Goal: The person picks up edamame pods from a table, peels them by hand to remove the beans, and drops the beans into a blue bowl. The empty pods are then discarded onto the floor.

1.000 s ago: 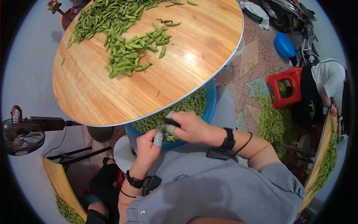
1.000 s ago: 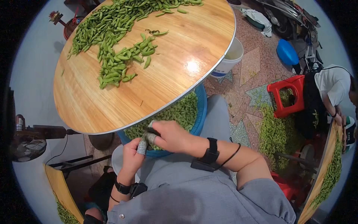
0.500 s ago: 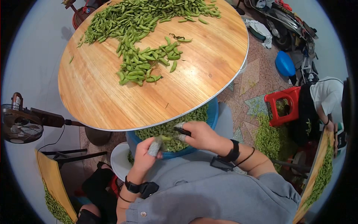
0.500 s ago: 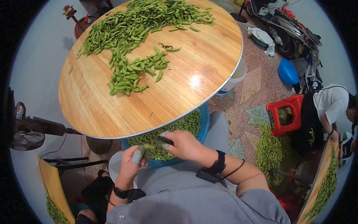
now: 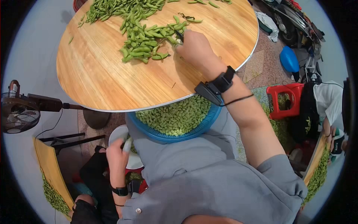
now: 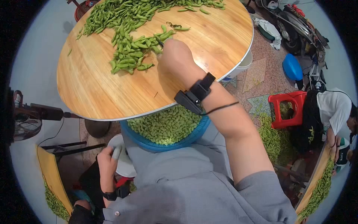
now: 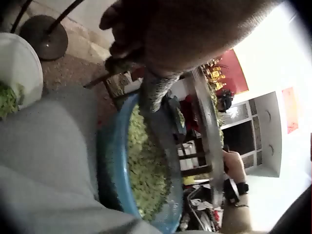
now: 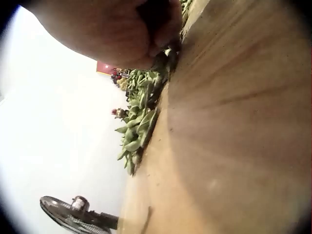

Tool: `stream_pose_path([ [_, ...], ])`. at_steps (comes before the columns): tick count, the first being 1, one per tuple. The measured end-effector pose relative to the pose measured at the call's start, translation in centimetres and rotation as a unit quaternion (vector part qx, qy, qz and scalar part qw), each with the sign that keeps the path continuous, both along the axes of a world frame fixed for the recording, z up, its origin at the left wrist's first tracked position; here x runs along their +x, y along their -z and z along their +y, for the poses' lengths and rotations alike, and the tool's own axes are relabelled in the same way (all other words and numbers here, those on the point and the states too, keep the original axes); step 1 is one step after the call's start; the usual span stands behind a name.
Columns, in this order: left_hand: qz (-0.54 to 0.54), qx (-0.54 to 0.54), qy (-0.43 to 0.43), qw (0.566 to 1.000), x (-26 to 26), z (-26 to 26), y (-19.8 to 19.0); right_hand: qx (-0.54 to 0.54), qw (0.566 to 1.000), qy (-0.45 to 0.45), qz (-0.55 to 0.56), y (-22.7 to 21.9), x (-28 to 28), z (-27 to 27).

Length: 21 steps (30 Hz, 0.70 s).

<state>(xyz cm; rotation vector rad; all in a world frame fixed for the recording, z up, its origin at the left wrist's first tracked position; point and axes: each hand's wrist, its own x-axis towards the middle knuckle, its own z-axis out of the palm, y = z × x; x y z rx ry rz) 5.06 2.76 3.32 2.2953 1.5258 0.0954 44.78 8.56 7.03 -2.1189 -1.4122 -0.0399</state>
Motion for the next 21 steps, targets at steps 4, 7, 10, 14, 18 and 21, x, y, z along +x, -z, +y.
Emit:
stream_pose_path([
  [4,-0.337,-0.166,0.078,0.923,8.0,-0.4,-2.6,-0.09,0.973,-0.079,0.197,-2.4,-3.5,-5.1],
  [7,-0.452,-0.28,0.09,0.842,13.3,-0.7,-3.8,-0.117,0.904,-0.148,0.384,-2.3,-6.1,-9.3],
  [10,-0.47,-0.421,0.089,0.771,15.1,0.0,-3.2,-0.07,0.88,-0.154,0.443,-1.0,-7.4,-11.7],
  [14,-0.498,-0.42,0.026,0.758,15.3,-0.3,-2.8,0.028,0.85,-0.169,0.499,0.5,-7.5,-13.6],
  [18,-0.517,-0.397,0.054,0.757,15.1,-0.6,-2.7,-0.011,0.863,-0.266,0.43,0.4,-8.2,-14.9],
  [21,-0.51,-0.415,0.021,0.753,15.0,-1.0,-3.0,-0.082,0.861,-0.297,0.405,-0.4,-7.9,-15.4],
])
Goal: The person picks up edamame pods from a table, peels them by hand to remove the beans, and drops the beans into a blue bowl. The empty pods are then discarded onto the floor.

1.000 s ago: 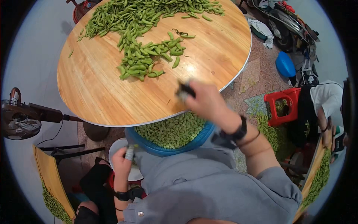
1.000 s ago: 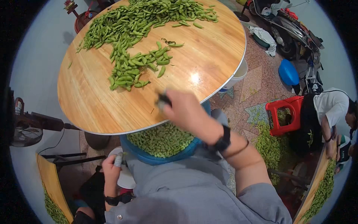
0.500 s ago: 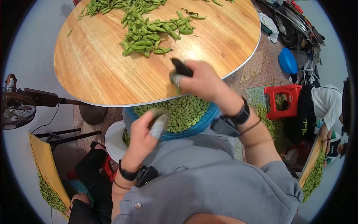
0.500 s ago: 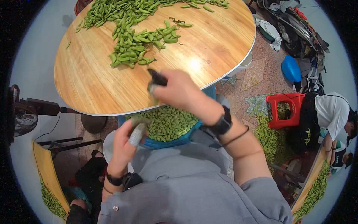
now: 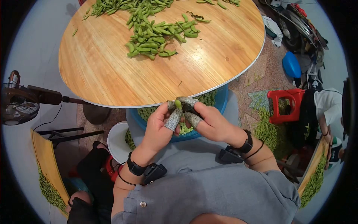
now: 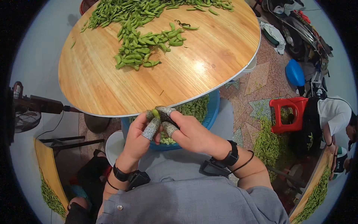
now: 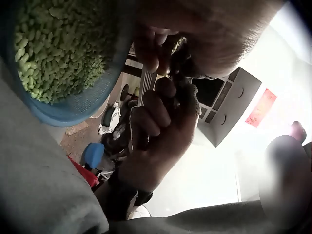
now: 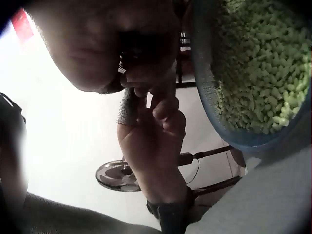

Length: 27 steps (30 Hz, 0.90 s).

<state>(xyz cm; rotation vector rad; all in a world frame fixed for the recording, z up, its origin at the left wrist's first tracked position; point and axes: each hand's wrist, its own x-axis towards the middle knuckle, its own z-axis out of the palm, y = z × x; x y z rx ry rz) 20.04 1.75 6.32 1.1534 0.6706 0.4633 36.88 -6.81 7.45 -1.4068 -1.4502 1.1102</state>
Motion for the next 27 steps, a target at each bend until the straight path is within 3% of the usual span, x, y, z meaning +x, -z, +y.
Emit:
stream_pose_path([
  [4,-0.033,-0.008,0.006,0.999,-0.2,0.0,0.5,-0.058,0.996,0.009,0.063,-1.6,-0.2,0.0],
  [9,-0.012,0.007,0.0,1.0,0.2,-0.2,0.8,-0.055,0.996,0.007,0.067,-0.4,-0.2,-0.5],
  [10,0.019,0.193,-0.023,0.981,0.2,-0.2,1.6,-0.038,0.998,0.012,0.045,0.0,-0.2,-0.6],
  [11,0.049,0.371,-0.046,0.926,0.2,-0.2,2.0,-0.038,0.998,0.014,0.045,0.0,-0.2,-0.7],
  [12,0.049,0.371,-0.045,0.926,0.2,-0.1,1.9,-0.048,0.998,0.023,0.04,-0.1,-0.3,-0.6],
  [14,0.091,0.615,-0.061,0.781,0.1,-0.1,1.7,-0.06,0.997,0.032,0.036,0.1,-0.8,-0.3],
  [17,0.096,0.634,-0.053,0.765,-0.3,0.4,3.1,-0.031,0.994,0.071,0.074,1.0,-1.2,0.6],
  [18,0.097,0.634,-0.053,0.765,-0.3,0.5,2.9,-0.097,0.978,0.051,0.18,1.2,-1.1,0.8],
  [19,0.086,0.59,-0.052,0.801,-0.4,0.6,2.7,-0.16,0.945,0.03,0.284,1.2,-1.0,1.0],
  [20,0.075,0.543,-0.05,0.835,-0.5,0.7,2.3,-0.16,0.944,0.028,0.285,0.7,-0.8,1.0],
  [21,0.077,0.544,-0.051,0.834,-0.9,0.7,1.7,-0.223,0.889,0.009,0.401,-0.4,-0.3,0.6],
  [22,-0.02,0.191,-0.02,0.981,-1.3,0.5,1.0,-0.281,0.814,-0.009,0.508,-0.9,0.0,0.3],
  [23,-0.115,-0.193,0.012,0.975,-1.5,0.4,0.7,-0.282,0.814,-0.009,0.509,-0.9,0.1,0.1],
  [25,-0.087,-0.163,0.018,0.983,-1.5,0.4,0.8,-0.312,0.735,-0.047,0.6,-0.9,0.2,-0.2],
  [26,-0.06,-0.131,0.024,0.989,-1.4,0.4,0.9,-0.311,0.736,-0.046,0.6,-0.9,0.3,-0.1],
  [27,-0.034,-0.101,0.029,0.994,-1.3,0.4,1.0,-0.308,0.763,-0.02,0.568,-0.9,0.3,-0.1],
])
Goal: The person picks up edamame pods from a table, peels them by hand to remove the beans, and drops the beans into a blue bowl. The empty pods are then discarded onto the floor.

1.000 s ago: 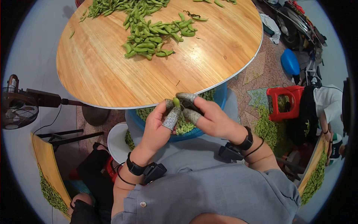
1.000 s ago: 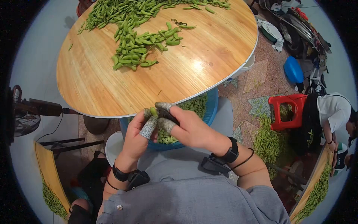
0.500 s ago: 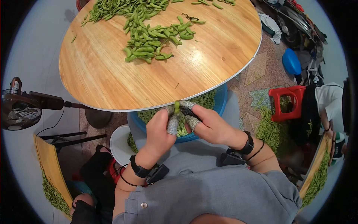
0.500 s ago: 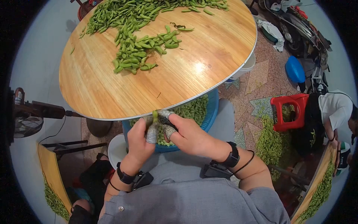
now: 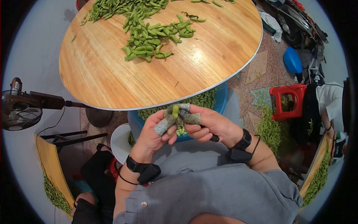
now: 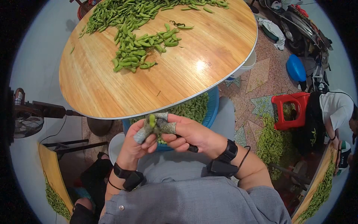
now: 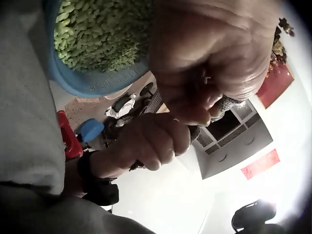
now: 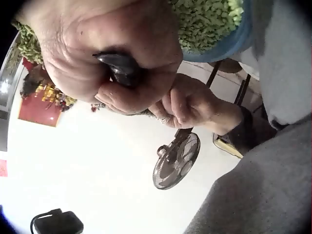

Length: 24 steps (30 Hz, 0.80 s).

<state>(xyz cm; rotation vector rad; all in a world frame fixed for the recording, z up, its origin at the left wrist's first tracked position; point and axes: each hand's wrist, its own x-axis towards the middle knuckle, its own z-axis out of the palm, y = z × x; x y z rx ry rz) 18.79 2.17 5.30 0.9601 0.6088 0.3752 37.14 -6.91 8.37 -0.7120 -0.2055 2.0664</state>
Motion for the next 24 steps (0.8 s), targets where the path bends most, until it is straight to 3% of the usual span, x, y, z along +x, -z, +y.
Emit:
stream_pose_path([
  [3,0.051,0.063,0.013,0.997,0.2,0.0,0.8,-0.005,0.994,0.01,-0.108,-0.2,-1.0,-0.1],
  [4,0.098,0.357,-0.004,0.929,0.1,0.1,1.4,-0.006,0.986,0.008,-0.167,-0.1,-1.3,-0.1],
  [5,0.135,0.617,-0.02,0.775,0.0,0.1,1.8,-0.006,0.986,0.007,-0.165,0.0,-1.4,-0.2],
  [6,0.137,0.618,-0.02,0.774,0.0,0.1,1.8,-0.01,0.985,0.014,-0.171,0.2,-1.4,-0.1],
  [8,0.148,0.733,-0.029,0.664,-0.1,0.1,1.8,-0.011,0.984,0.021,-0.175,0.6,-1.4,-0.1],
  [9,0.148,0.734,-0.03,0.663,-0.1,-0.1,1.5,-0.003,0.986,0.024,-0.164,0.8,-1.5,-0.3],
  [10,0.119,0.465,-0.02,0.877,-0.2,-0.5,1.2,0.005,0.988,0.028,-0.152,1.1,-1.4,-0.4],
  [11,0.076,0.139,-0.007,0.987,-0.3,-0.7,1.0,0.006,0.988,0.028,-0.151,1.4,-1.3,-0.6],
  [12,0.077,0.139,-0.007,0.987,-0.4,-0.9,1.2,0.009,0.989,0.026,-0.143,1.7,-1.2,-0.8],
  [14,-0.03,-0.074,-0.036,0.996,-0.4,-0.9,1.7,0.013,0.991,0.024,-0.134,2.2,-0.9,-0.9],
  [15,-0.029,-0.074,-0.036,0.996,-0.3,-0.9,1.6,0.027,0.976,0.01,-0.215,2.4,-0.7,-0.8],
  [16,0.084,0.092,0.012,0.992,-0.3,-0.9,1.4,0.04,0.955,-0.006,-0.294,2.8,-0.6,-0.8],
  [17,0.193,0.255,0.06,0.946,-0.2,-1.0,1.4,0.04,0.955,-0.006,-0.293,4.1,-0.5,-0.7],
  [18,0.192,0.256,0.06,0.946,-0.2,-1.1,1.5,0.134,0.881,0.046,-0.451,6.1,-0.6,-0.6],
  [19,0.18,0.275,0.075,0.941,-0.2,-1.3,1.7,0.227,0.768,0.097,-0.591,7.1,-0.5,-0.2],
  [21,0.154,0.318,0.099,0.93,-0.3,-1.4,2.5,0.223,0.778,0.101,-0.579,6.8,-0.5,0.3],
  [22,0.116,0.156,0.081,0.978,-0.7,-1.4,3.0,0.201,0.819,0.086,-0.531,6.0,-0.5,0.3],
  [24,0.107,0.125,0.047,0.985,-0.9,-1.5,3.5,0.131,0.871,0.027,-0.473,5.5,-0.5,0.2],
])
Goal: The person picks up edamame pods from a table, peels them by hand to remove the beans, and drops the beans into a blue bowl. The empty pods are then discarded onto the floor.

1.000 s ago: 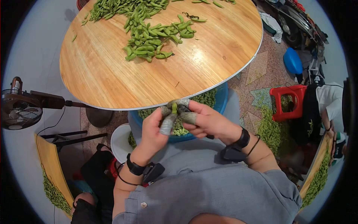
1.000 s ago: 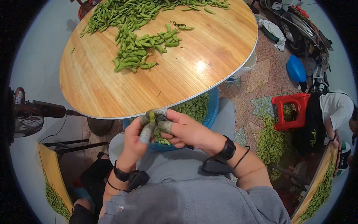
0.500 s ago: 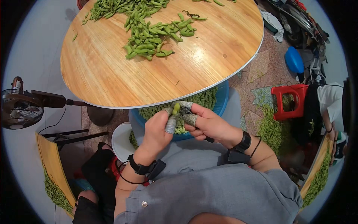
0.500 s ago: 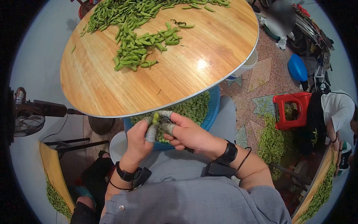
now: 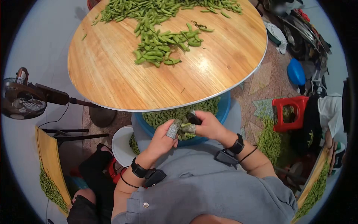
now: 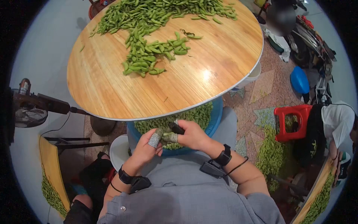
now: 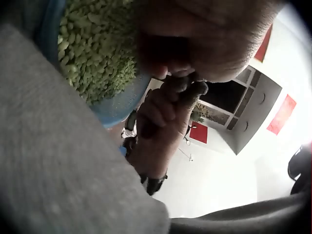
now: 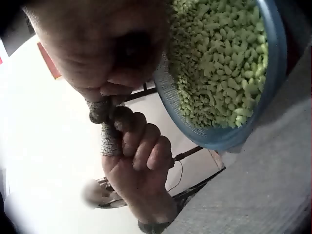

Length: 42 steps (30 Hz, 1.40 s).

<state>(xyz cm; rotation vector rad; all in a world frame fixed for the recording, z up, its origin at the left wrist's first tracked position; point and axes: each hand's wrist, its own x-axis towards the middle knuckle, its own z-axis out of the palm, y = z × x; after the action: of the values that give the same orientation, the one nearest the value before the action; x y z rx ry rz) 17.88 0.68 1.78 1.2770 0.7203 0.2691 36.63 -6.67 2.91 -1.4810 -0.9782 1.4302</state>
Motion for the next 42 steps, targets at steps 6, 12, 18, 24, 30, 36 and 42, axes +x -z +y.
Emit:
stream_pose_path([
  [6,0.048,0.349,-0.009,0.936,0.7,-0.3,-0.6,0.079,0.983,0.004,-0.166,1.4,-0.8,-0.4],
  [12,0.04,0.348,-0.009,0.937,0.6,0.3,0.0,0.134,0.957,-0.011,-0.257,-0.1,-1.3,0.3],
  [18,-0.024,0.185,0.005,0.982,-0.3,1.5,-0.5,0.106,0.973,-0.06,-0.198,-1.6,-1.1,1.0],
  [24,-0.031,0.268,-0.041,0.962,-0.2,1.3,0.5,0.089,0.966,-0.003,-0.241,-0.9,-2.2,1.8],
  [30,-0.021,0.199,-0.095,0.975,-1.6,2.0,0.9,0.152,0.865,-0.074,-0.472,0.4,-1.1,1.6],
  [36,0.063,0.256,-0.214,0.94,-8.5,3.1,2.4,0.191,0.818,-0.106,-0.532,-4.7,-0.5,1.6],
  [42,0.364,0.43,-0.221,0.796,-18.5,2.8,4.6,0.269,0.818,0.05,-0.506,-6.5,0.7,8.8],
])
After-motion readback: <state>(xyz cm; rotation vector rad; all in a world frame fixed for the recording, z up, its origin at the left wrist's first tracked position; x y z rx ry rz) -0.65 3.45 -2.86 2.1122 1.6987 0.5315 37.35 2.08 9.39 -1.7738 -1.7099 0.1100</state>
